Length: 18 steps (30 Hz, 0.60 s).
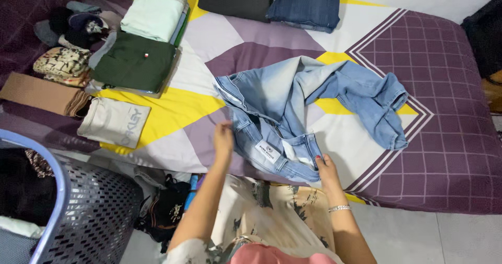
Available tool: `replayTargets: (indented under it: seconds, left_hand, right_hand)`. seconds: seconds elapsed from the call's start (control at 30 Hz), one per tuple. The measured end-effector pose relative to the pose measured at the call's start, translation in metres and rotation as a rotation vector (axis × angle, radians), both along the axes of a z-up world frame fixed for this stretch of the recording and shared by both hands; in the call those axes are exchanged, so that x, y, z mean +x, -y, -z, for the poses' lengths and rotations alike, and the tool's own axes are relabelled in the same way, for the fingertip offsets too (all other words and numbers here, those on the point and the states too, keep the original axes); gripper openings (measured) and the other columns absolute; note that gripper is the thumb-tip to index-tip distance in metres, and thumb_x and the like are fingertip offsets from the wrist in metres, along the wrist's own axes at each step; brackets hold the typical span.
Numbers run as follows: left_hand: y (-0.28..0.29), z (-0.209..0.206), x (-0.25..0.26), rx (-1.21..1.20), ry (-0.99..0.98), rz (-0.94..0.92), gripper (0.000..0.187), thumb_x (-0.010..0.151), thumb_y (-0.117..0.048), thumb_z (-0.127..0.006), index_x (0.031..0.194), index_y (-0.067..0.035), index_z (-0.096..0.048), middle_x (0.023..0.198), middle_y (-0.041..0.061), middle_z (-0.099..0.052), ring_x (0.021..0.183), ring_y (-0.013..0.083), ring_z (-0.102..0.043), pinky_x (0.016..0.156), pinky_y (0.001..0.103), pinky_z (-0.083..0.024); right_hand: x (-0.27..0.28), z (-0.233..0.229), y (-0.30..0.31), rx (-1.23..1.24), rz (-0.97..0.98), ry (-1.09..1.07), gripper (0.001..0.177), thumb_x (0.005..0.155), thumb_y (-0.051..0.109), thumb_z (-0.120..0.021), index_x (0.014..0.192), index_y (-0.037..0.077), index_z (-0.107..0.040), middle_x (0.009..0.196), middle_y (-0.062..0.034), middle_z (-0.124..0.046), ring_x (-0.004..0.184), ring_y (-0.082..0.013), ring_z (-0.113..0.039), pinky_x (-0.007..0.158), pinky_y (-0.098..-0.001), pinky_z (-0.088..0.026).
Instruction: The person folds a pair of dark blue jeans on a bed, smoothing and aligning the legs before folding them into a compact rectangle. They then pick up a light blue denim jacket from a laundry basket and begin to unfold and smooth it on the bed.
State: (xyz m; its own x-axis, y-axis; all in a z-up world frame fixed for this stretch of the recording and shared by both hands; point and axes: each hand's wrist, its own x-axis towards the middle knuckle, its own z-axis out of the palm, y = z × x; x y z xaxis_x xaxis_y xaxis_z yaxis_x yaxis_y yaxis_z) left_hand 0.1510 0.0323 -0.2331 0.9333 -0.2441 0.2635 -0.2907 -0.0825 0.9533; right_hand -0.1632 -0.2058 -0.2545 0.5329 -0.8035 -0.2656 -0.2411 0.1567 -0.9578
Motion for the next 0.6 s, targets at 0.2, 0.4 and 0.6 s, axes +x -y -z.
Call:
replayTargets:
  seconds: [0.2, 0.4, 0.6]
  left_hand:
    - [0.047, 0.014, 0.112, -0.330, -0.442, -0.015, 0.025, 0.098, -0.010, -0.049, 0.116, -0.006, -0.065, 0.111, 0.006, -0.069, 0.097, 0.0158, -0.062, 0.086, 0.030, -0.049]
    - [0.068, -0.013, 0.149, -0.401, -0.747, 0.187, 0.018, 0.106, -0.025, -0.047, 0.109, -0.015, -0.062, 0.102, -0.001, -0.063, 0.092, 0.0133, -0.057, 0.076, 0.031, -0.044]
    - [0.075, -0.067, 0.127, -0.326, -0.840, 0.693, 0.024, 0.103, -0.029, -0.054, 0.119, -0.016, -0.064, 0.110, -0.002, -0.066, 0.099, 0.0117, -0.064, 0.088, 0.032, -0.054]
  right_hand:
    - [0.009, 0.017, -0.014, -0.098, 0.029, -0.095, 0.021, 0.101, 0.018, -0.059, 0.113, 0.004, -0.068, 0.093, 0.0003, -0.069, 0.085, -0.0094, -0.056, 0.077, -0.0262, -0.046]
    - [0.022, 0.010, -0.013, -0.328, 0.055, -0.278, 0.021, 0.100, 0.022, -0.061, 0.106, 0.004, -0.069, 0.082, -0.0085, -0.069, 0.074, -0.0175, -0.058, 0.071, -0.0335, -0.048]
    - [0.028, 0.014, -0.013, -0.294, 0.078, -0.368, 0.024, 0.100, 0.026, -0.060, 0.105, 0.004, -0.069, 0.080, -0.0129, -0.069, 0.072, -0.0219, -0.060, 0.069, -0.0371, -0.049]
